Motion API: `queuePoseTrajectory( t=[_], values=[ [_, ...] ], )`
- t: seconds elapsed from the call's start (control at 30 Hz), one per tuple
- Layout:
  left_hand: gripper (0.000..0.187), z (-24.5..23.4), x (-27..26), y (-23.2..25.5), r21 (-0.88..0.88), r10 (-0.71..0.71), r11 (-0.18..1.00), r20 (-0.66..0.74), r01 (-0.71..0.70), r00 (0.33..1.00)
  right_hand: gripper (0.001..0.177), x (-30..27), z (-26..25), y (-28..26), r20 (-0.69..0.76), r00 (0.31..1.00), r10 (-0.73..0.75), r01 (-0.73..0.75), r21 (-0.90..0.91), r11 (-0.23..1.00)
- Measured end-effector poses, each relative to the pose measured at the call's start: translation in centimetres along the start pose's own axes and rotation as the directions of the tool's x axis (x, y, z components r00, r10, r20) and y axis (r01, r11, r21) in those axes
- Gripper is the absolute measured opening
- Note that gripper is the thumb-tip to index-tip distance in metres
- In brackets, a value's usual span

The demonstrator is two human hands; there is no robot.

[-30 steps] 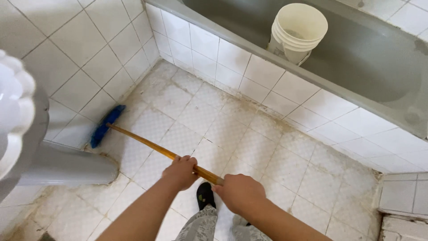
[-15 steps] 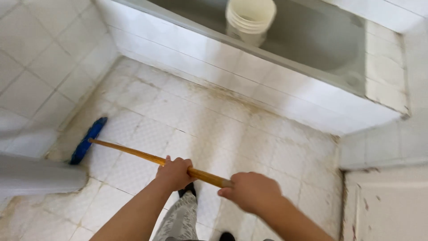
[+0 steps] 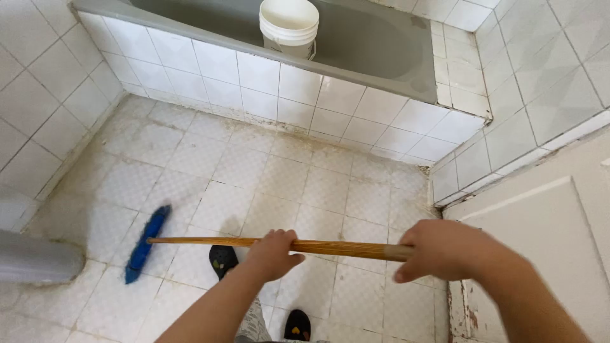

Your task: The user is cleaning a bathroom floor using a broom and a bucket of soapy water.

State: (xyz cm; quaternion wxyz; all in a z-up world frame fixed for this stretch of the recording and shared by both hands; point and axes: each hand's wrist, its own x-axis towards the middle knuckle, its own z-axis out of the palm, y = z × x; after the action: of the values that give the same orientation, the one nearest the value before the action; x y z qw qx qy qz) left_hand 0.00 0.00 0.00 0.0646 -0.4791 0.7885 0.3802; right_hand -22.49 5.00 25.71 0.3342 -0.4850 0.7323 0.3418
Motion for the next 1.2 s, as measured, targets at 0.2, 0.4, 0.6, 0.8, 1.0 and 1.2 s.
queuePoseTrajectory(
  t=[0.2, 0.4, 0.6, 0.8, 1.0, 1.2],
  values=[
    [0.036, 1.0, -3.7, 5.2, -0.101, 0.05, 0.994, -0.013, -0.051, 0.999, 0.035, -3.7, 0.7, 3.3, 0.016, 0.996, 0.092, -0.093, 0.017, 0.996],
    [0.04, 1.7, -6.1, 4.9, -0.098, 0.019, 0.995, 0.04, -0.015, 0.999, 0.04, -4.6, 1.1, 2.5, -0.004, 0.998, 0.062, -0.062, -0.034, 0.998],
    [0.037, 2.5, -11.4, -2.3, -0.119, -0.126, 0.984, 0.036, 0.129, 0.991, 0.039, -5.2, 4.7, -5.7, 0.0, 1.0, -0.001, 0.001, -0.144, 0.99],
    [0.034, 4.8, -18.1, -14.5, -0.052, -0.269, 0.962, 0.027, 0.27, 0.963, 0.031, -8.7, 12.3, -17.8, -0.003, 0.998, -0.061, 0.06, -0.17, 0.984],
    [0.035, 5.4, -27.0, -22.5, -0.133, -0.417, 0.901, -0.013, 0.412, 0.909, 0.028, -12.0, 18.6, -27.5, -0.011, 0.987, -0.161, 0.154, -0.248, 0.956],
    [0.027, 5.7, -30.4, -23.6, -0.18, -0.375, 0.916, -0.067, 0.358, 0.925, 0.026, -14.7, 20.9, -29.2, -0.023, 0.987, -0.157, 0.145, -0.269, 0.952]
  ],
)
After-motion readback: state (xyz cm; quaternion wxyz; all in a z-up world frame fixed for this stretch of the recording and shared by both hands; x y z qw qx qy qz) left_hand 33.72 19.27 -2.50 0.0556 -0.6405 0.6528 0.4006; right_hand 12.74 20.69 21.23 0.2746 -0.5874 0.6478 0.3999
